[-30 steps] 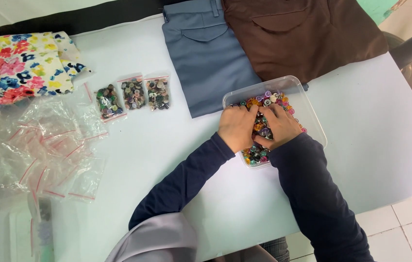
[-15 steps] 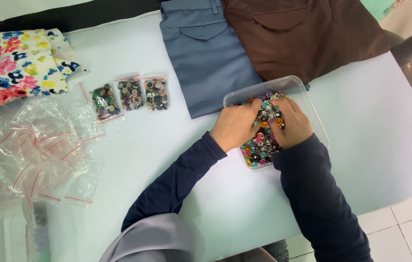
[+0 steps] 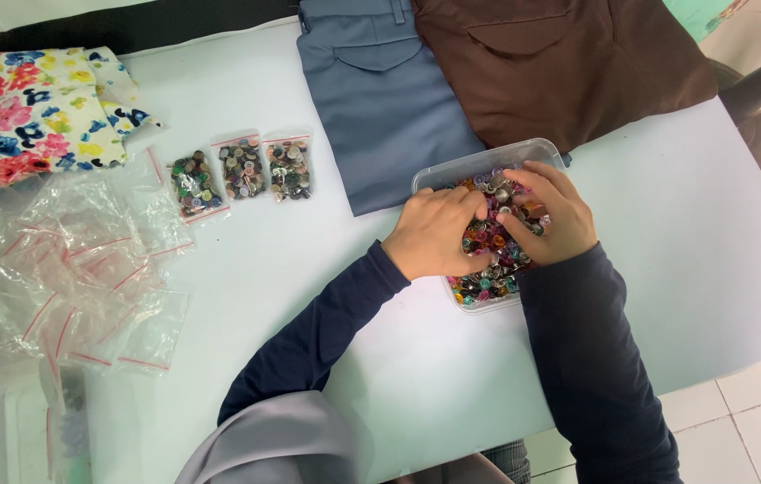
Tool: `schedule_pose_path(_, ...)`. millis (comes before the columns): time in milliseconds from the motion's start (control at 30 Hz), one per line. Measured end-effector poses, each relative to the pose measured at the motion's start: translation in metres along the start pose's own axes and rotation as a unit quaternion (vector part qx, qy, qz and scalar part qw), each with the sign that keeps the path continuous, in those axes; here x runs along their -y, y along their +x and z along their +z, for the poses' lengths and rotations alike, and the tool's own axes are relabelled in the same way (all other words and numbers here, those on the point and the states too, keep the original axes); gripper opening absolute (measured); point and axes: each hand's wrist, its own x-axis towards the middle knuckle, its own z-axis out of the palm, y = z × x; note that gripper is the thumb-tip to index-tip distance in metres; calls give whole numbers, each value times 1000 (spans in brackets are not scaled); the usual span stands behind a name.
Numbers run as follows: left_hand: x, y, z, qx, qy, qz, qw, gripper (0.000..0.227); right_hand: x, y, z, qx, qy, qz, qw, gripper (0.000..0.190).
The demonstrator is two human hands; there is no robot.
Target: Sorting colorful buttons from a container and placing them into small plastic bags
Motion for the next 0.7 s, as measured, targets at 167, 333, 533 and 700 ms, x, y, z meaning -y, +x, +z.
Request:
schedule_pose_path(167, 8, -3, 12, 72, 57, 0, 996, 52, 3, -9, -7, 78, 34, -14, 996, 53)
schedule_pose_path(333, 16, -1, 29, 92, 63, -27, 993, 31, -15, -18, 17, 120, -6, -5, 993, 48)
schedule_pose_path(533, 14, 0, 31, 79, 35, -34, 996, 15, -41, -30, 34, 108, -93, 20, 990, 31)
schedule_pose_path(700, 16, -3, 40, 35, 53, -50, 997, 24, -42, -24, 34, 95, -143, -4, 985, 21)
